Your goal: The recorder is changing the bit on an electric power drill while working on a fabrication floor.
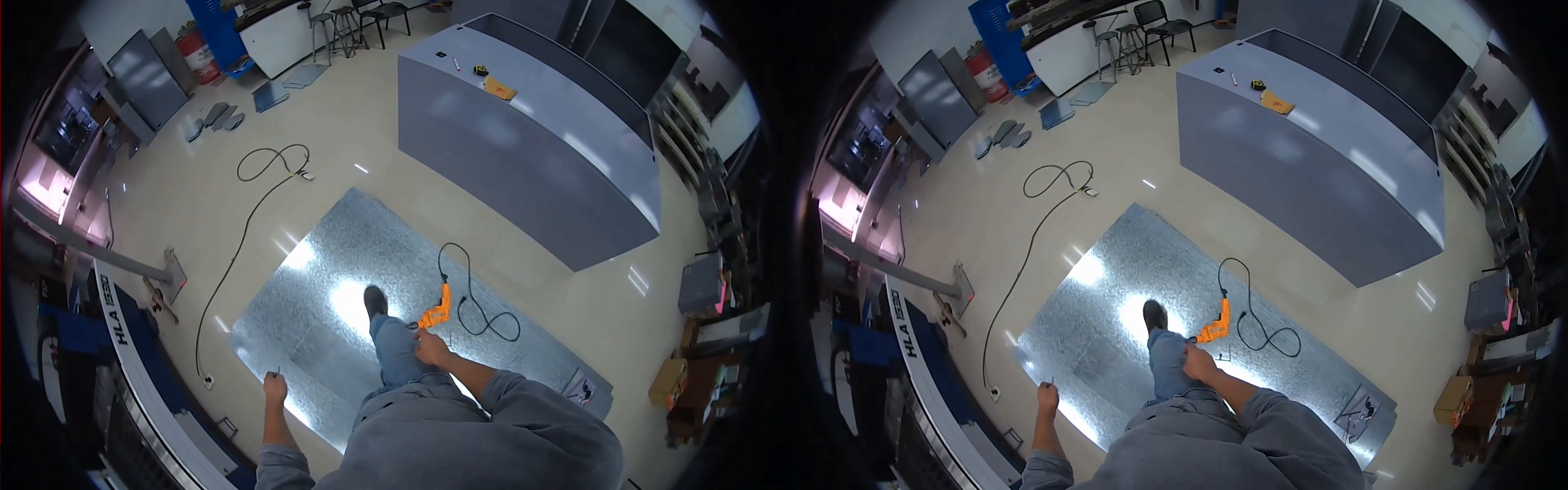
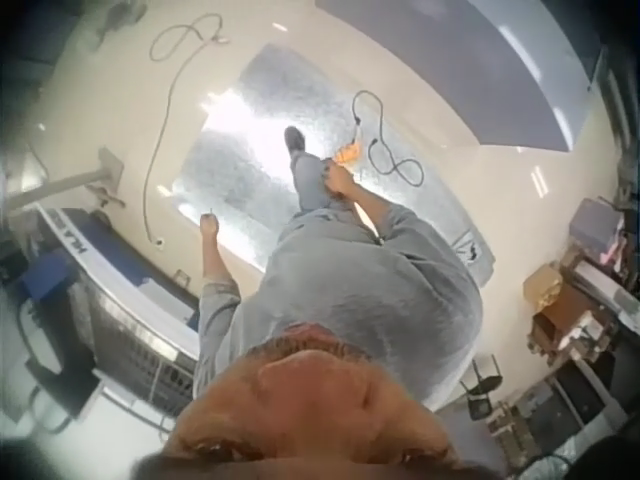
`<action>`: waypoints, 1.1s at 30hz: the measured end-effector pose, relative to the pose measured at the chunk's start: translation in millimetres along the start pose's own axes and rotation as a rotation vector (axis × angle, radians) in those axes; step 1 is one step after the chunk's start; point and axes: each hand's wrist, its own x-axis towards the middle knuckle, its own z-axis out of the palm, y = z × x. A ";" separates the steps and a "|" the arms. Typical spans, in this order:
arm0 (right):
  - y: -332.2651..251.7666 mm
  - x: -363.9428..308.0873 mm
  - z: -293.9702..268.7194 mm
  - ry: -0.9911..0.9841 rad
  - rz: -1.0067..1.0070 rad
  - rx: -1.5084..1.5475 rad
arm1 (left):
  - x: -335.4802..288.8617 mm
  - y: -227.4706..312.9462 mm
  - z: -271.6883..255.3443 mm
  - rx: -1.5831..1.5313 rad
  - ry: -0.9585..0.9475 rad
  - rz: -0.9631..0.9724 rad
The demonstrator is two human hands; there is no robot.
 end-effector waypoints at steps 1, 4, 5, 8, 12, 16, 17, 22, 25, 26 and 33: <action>-2.6 17.1 -1.5 0.004 0.014 0.013 | 24.0 25.9 9.2 0.203 0.093 0.136; -5.0 76.4 2.7 0.045 0.058 0.111 | 58.1 89.2 37.0 0.548 -0.162 0.216; -11.5 100.1 -4.3 0.057 0.067 0.128 | 73.3 102.9 47.8 0.689 -0.319 0.186; -36.0 158.0 -33.0 0.027 0.180 0.304 | 97.3 104.9 75.3 0.967 -0.573 0.098; -49.6 218.6 -80.4 0.010 0.298 0.396 | 158.6 146.7 65.9 0.730 -0.706 0.019; -56.9 250.5 -90.0 -0.009 0.397 0.464 | 198.6 248.6 51.6 0.552 -0.698 -0.024; -60.1 260.4 -91.8 0.000 0.409 0.479 | 208.7 277.0 45.8 0.541 -0.675 -0.017; -72.7 272.1 -110.6 -0.027 0.364 0.562 | 251.4 374.2 -6.7 0.856 -0.813 0.305; -90.5 249.4 -131.6 -0.051 0.300 0.748 | 272.9 412.8 -43.2 0.937 -0.936 0.394; -97.3 244.5 -133.4 -0.067 0.345 0.866 | 279.3 424.2 -45.6 0.897 -0.950 0.371; -108.0 278.7 -106.0 -0.075 0.563 1.333 | 393.6 483.7 4.5 1.180 -1.172 0.355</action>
